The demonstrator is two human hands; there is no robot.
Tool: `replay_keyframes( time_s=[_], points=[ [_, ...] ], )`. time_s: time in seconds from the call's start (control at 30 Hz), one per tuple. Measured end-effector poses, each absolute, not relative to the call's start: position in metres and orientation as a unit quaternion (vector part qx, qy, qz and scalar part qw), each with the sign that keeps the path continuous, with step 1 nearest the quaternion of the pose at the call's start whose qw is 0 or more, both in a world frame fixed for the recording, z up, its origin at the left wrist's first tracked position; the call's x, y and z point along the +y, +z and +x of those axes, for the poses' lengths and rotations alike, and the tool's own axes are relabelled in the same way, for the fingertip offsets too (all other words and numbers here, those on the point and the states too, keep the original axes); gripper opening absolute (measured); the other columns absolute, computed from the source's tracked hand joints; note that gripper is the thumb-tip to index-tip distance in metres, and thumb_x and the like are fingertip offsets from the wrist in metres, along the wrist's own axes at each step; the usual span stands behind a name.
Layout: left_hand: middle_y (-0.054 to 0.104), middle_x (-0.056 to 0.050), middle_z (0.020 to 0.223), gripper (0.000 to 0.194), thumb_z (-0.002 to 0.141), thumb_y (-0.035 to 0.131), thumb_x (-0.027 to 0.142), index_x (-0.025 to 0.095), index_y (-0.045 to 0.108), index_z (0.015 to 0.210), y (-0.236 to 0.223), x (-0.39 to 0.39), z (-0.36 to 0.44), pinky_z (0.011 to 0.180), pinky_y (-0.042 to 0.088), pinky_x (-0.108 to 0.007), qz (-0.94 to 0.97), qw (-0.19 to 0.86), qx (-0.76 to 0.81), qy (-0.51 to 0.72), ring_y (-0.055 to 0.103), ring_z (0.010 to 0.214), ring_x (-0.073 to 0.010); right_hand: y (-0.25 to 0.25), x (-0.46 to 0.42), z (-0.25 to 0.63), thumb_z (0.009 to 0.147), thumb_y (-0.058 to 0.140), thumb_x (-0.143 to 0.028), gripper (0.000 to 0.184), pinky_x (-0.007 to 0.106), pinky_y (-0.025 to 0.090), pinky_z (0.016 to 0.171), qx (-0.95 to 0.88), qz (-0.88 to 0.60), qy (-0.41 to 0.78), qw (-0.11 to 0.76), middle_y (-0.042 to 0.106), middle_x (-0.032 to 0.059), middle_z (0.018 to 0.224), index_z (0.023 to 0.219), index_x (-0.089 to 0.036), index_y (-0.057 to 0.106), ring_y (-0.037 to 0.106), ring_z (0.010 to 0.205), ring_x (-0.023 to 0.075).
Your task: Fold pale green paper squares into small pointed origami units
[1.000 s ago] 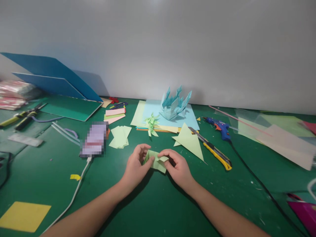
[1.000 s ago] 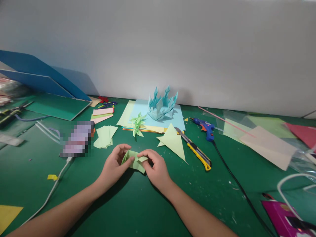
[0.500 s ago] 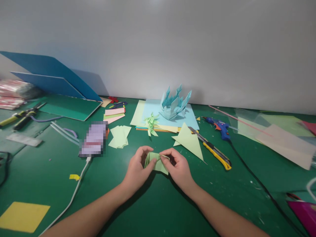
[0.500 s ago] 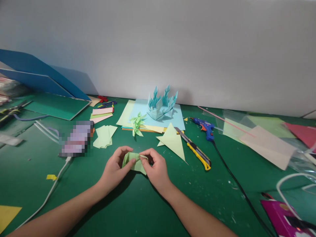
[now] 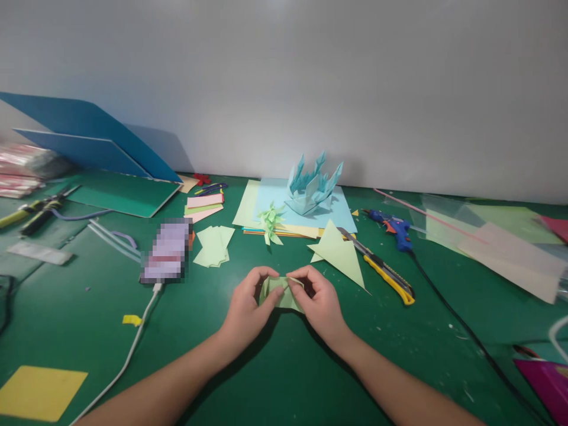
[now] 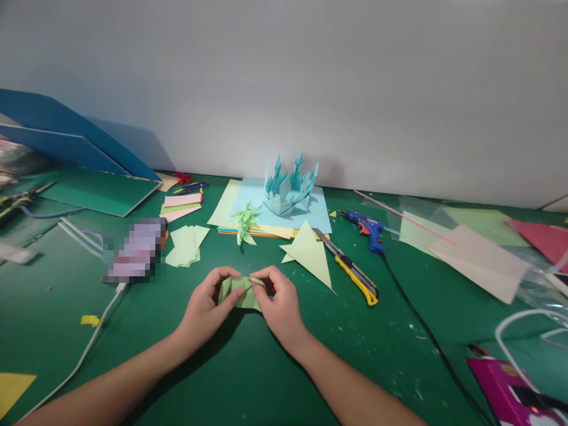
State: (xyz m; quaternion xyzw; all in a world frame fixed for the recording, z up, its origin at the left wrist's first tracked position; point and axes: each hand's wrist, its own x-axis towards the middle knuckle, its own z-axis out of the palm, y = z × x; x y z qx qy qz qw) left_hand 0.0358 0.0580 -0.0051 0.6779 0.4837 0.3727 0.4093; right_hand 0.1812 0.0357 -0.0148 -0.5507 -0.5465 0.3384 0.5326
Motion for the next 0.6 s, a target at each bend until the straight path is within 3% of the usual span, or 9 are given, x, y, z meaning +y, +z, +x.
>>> replay_keyframes(
  time_s=[0.6],
  points=[
    [0.060,0.003,0.075,0.017,0.070,0.059,0.024,0.022,0.054,0.085,-0.0022,0.0577,0.0364,0.061,0.044,-0.024,0.664,0.400,0.507,0.376,0.054,0.064,-0.0129,-0.0110,0.0324,0.1760,0.078,0.053,-0.027,0.010,0.025,0.048,0.056,-0.550,-0.551,0.324,0.537,0.062,0.0010,0.068,0.075,-0.019,0.057,0.058,0.061,0.0145]
  ],
)
